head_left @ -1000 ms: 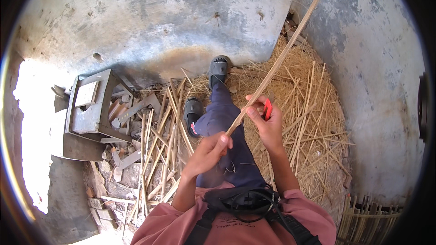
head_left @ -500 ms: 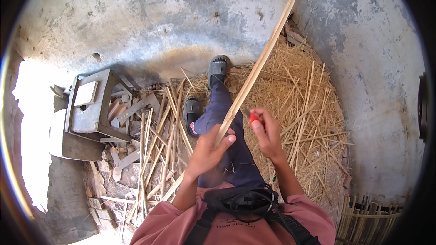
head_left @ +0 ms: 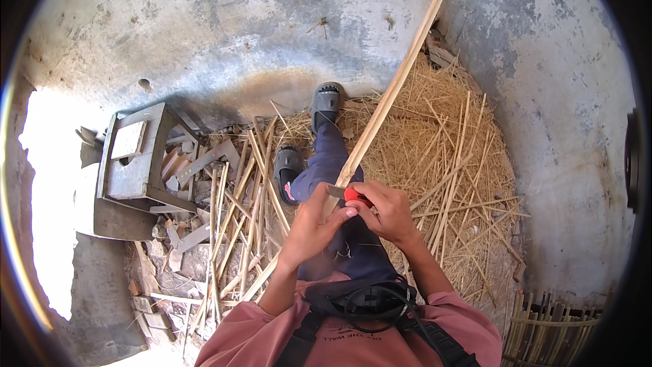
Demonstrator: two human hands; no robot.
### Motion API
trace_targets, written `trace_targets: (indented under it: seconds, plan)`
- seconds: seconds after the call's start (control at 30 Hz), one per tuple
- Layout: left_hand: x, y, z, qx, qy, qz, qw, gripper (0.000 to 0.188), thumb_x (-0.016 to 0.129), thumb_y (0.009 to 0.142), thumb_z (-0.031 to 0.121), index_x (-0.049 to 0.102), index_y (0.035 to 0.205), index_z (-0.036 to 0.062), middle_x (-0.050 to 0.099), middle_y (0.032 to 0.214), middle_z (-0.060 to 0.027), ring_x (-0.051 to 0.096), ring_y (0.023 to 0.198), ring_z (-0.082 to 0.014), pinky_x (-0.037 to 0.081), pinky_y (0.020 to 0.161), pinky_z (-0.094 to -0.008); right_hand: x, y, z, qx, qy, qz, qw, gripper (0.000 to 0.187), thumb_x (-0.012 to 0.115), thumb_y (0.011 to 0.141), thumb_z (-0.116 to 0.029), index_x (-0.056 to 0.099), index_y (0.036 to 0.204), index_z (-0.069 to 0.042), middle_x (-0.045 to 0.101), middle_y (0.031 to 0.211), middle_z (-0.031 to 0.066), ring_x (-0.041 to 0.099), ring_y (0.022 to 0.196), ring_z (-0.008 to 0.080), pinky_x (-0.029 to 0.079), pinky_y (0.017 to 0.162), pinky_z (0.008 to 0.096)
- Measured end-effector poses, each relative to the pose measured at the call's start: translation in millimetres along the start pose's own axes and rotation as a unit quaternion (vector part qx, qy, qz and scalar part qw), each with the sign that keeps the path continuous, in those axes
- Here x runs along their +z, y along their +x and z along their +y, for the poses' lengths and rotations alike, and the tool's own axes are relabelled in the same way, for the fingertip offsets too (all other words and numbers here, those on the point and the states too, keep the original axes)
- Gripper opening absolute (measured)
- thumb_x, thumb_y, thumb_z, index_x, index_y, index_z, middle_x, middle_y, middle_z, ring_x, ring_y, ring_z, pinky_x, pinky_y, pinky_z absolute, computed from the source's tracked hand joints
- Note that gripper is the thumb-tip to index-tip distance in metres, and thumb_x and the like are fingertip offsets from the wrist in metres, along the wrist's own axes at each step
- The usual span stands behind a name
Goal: The person carves a thin wooden stick using a utility knife. They hold the stick with one hand and shave away thin layers of wood with the blade, rotating the stick to refine its shape.
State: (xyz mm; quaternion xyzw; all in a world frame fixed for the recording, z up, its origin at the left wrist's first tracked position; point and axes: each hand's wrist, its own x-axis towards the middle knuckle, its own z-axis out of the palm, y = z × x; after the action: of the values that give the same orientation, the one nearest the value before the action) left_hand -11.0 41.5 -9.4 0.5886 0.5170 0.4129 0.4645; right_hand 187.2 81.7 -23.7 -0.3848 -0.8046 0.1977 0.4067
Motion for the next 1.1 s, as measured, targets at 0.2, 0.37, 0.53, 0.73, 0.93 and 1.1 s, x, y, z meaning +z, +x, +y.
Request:
trace_targets:
  seconds: [0.2, 0.37, 0.53, 0.73, 0.93, 1.1]
  plan:
    - [3, 1, -7, 0.054, 0.04, 0.033, 0.997, 0.034, 0.078, 0.1, 0.024, 0.062, 0.107, -0.0047, 0.066, 0.079, -0.0159, 0.064, 0.071, -0.0268, 0.049, 0.062, -0.0368, 0, 1, -2, -0.017, -0.033, 0.004, 0.999, 0.032, 0.077, 0.094, -0.027, 0.074, 0.12, -0.009, 0.066, 0.082, 0.0066, 0.067, 0.064, 0.0272, 0.05, 0.055, 0.0394]
    - [8, 0, -4, 0.034, 0.042, 0.061, 0.997, 0.029, 0.076, 0.102, 0.024, 0.067, 0.114, -0.0015, 0.062, 0.069, -0.0015, 0.047, 0.065, -0.0038, 0.041, 0.055, -0.0282, 5, 0, -3, -0.024, -0.092, 0.025, 0.995, 0.031, 0.077, 0.094, -0.027, 0.074, 0.12, -0.011, 0.063, 0.077, 0.0051, 0.065, 0.06, 0.0257, 0.05, 0.052, 0.0386]
    - [12, 1, -8, 0.027, 0.033, 0.081, 0.996, 0.031, 0.075, 0.103, 0.026, 0.069, 0.116, -0.0012, 0.063, 0.07, -0.0038, 0.046, 0.066, -0.0041, 0.04, 0.055, -0.0289, 9, 1, -3, -0.023, -0.111, 0.039, 0.993, 0.031, 0.077, 0.094, -0.028, 0.074, 0.121, -0.012, 0.062, 0.076, 0.0048, 0.065, 0.059, 0.0251, 0.05, 0.052, 0.0386]
    - [17, 4, -8, 0.046, 0.043, 0.109, 0.992, 0.029, 0.075, 0.103, 0.027, 0.072, 0.113, 0.0, 0.062, 0.07, -0.0034, 0.047, 0.068, -0.0053, 0.043, 0.057, -0.0308, 14, -1, 0, -0.015, -0.128, 0.056, 0.99, 0.032, 0.076, 0.094, -0.027, 0.074, 0.122, -0.011, 0.063, 0.078, 0.0049, 0.065, 0.061, 0.0256, 0.05, 0.053, 0.0392]
    - [18, 7, -1, 0.002, 0.036, 0.111, 0.993, 0.03, 0.076, 0.102, 0.029, 0.073, 0.108, -0.0001, 0.06, 0.069, -0.0022, 0.047, 0.068, -0.0057, 0.043, 0.058, -0.0311, 22, 0, -5, 0.006, -0.125, 0.1, 0.987, 0.032, 0.077, 0.093, -0.024, 0.075, 0.122, -0.01, 0.063, 0.078, 0.0055, 0.065, 0.061, 0.0262, 0.05, 0.054, 0.0394]
    - [19, 8, -11, 0.013, 0.043, 0.121, 0.992, 0.03, 0.075, 0.103, 0.03, 0.074, 0.11, 0.0007, 0.059, 0.071, 0.0004, 0.046, 0.069, -0.0041, 0.041, 0.058, -0.0285, 29, 1, -7, 0.018, -0.101, 0.127, 0.987, 0.031, 0.076, 0.093, -0.022, 0.075, 0.121, -0.009, 0.067, 0.081, 0.0066, 0.066, 0.063, 0.0279, 0.05, 0.056, 0.0394]
